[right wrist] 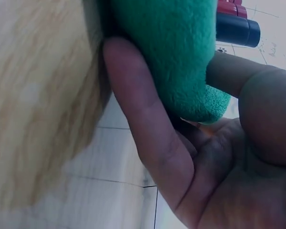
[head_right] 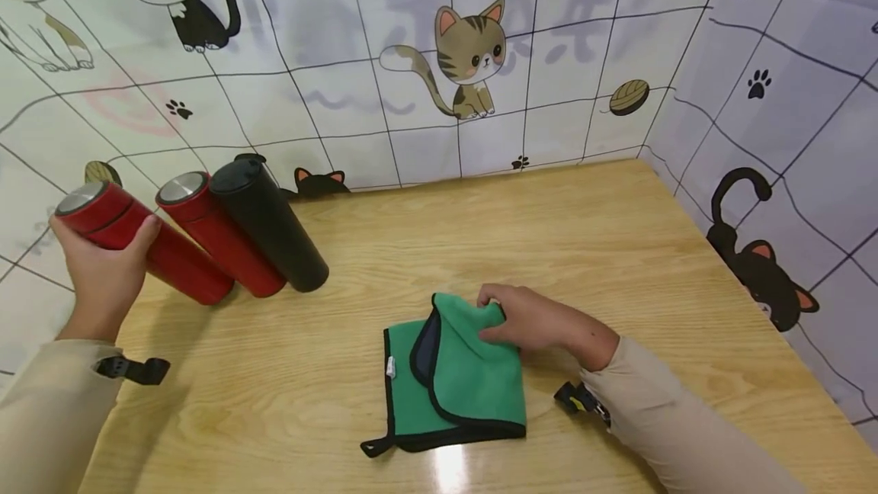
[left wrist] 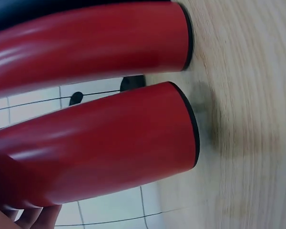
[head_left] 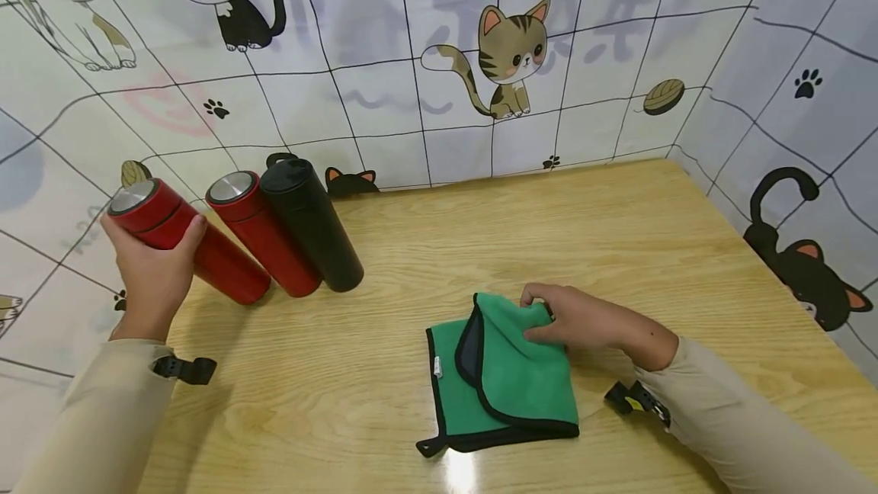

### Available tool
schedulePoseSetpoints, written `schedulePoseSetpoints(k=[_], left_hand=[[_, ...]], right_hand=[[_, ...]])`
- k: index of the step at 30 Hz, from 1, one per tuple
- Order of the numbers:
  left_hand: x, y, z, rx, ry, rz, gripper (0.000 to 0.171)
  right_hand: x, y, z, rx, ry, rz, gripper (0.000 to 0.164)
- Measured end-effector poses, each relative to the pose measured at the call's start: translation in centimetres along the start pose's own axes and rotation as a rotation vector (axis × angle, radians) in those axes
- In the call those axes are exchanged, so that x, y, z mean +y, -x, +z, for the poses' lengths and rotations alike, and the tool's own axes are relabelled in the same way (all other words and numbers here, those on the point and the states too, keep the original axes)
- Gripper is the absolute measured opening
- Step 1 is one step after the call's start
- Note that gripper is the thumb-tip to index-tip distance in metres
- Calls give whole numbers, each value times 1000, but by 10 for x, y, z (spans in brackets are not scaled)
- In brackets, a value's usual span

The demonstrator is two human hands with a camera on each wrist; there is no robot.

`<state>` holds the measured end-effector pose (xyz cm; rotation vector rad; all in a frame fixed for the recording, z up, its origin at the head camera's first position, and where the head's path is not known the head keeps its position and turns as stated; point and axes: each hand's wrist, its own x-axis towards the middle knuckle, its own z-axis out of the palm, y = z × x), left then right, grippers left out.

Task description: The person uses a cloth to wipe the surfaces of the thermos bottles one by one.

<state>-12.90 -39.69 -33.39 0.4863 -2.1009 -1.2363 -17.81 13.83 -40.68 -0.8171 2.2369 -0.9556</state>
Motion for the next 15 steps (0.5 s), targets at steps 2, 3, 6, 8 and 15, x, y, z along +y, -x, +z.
schedulePoseSetpoints(k=[2,3,6,8,15], left_hand=[[-3,-5,5,-19,-3,6,77],[-4,-7,7,-25,-4,10,78],[-7,-10,12,-37,-8,15,80],[-10,-10,13,-47,-13,13,80],[-17,-12,18,-90,-27,30,77]], right_hand=[[1,1,0,-28,-22,1,27],[1,1,0,-39,-30,-3,27],[0,1,3,-87,-66,-3,25],[0,0,5,-119,-76,-9,24],[0,1,11,-161,-93,-11,24]])
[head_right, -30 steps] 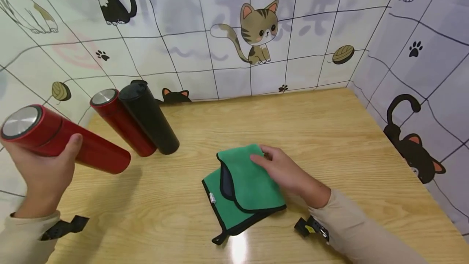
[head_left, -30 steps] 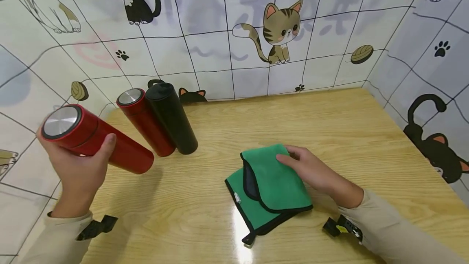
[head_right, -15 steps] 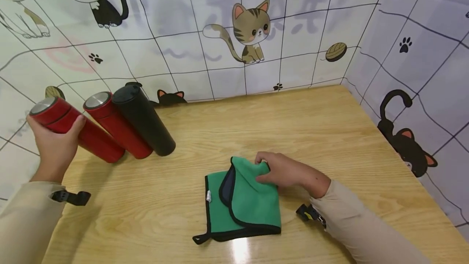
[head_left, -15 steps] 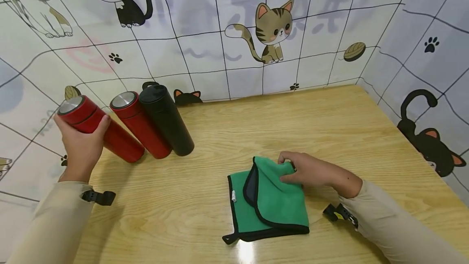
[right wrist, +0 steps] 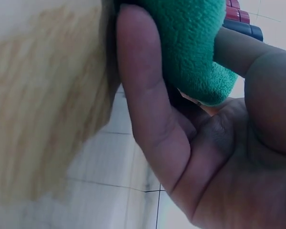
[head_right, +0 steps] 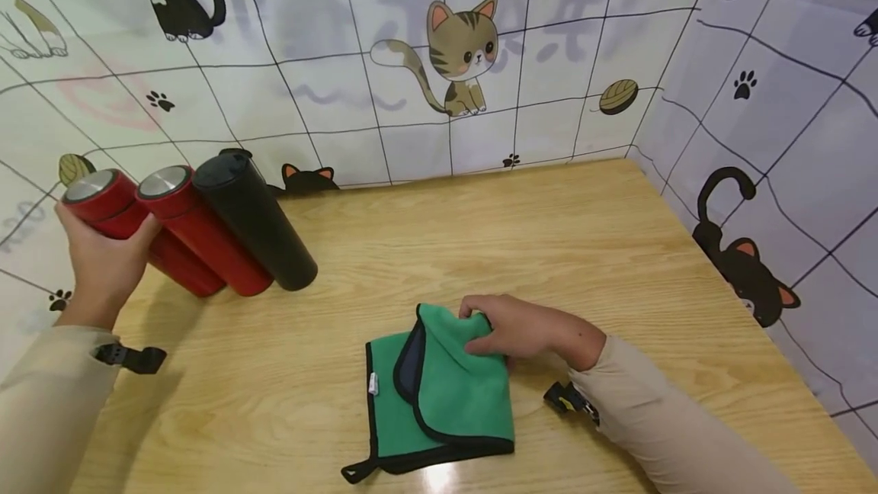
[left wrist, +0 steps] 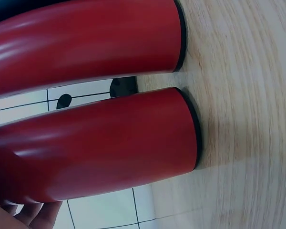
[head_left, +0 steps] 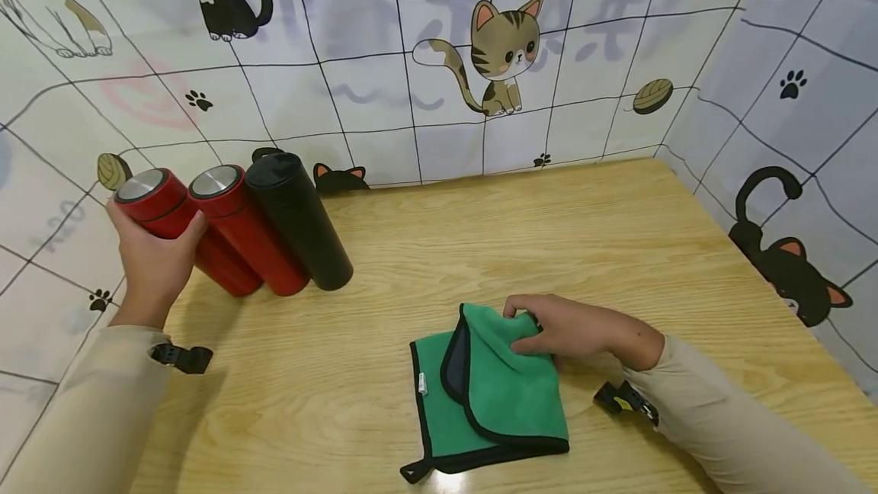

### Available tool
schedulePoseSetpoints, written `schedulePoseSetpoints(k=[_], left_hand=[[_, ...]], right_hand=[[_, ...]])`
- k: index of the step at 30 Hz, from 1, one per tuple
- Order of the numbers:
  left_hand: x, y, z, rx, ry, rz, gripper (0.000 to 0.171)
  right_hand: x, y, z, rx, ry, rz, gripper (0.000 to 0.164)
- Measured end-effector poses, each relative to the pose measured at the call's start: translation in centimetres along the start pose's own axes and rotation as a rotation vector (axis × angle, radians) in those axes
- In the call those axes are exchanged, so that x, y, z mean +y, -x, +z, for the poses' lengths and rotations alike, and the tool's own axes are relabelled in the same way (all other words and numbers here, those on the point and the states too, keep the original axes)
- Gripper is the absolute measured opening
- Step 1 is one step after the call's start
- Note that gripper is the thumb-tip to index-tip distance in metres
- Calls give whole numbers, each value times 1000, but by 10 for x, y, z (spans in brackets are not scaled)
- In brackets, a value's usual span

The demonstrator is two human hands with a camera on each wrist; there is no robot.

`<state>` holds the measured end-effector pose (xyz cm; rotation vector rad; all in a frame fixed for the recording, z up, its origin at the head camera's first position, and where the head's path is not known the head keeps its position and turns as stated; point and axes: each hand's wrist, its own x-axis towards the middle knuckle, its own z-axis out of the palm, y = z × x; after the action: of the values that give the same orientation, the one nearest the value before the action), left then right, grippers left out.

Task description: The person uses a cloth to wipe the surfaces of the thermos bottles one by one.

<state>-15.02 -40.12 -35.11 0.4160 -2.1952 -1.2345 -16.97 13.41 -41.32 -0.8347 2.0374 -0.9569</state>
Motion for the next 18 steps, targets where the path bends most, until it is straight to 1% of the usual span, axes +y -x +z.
schedulePoseSetpoints(k=[5,10,13,15,16,18], left_hand=[[-1,-3,2,-30,8,16,77],[-3,-5,4,-91,-28,23,79],[-5,-3,4,-126,-36,11,80],[-5,-1,2,-147,-1,-10,80],[-5,0,1,-151,41,-24,81],[-1,4,-2,-122,107,-31,79]], right_hand=[[0,0,-3,21,21,-9,23],[1,-1,-5,27,39,-8,23],[1,0,-6,32,49,3,25],[0,1,-7,37,55,8,26],[0,2,-7,39,57,8,27],[-1,2,-8,54,71,4,28]])
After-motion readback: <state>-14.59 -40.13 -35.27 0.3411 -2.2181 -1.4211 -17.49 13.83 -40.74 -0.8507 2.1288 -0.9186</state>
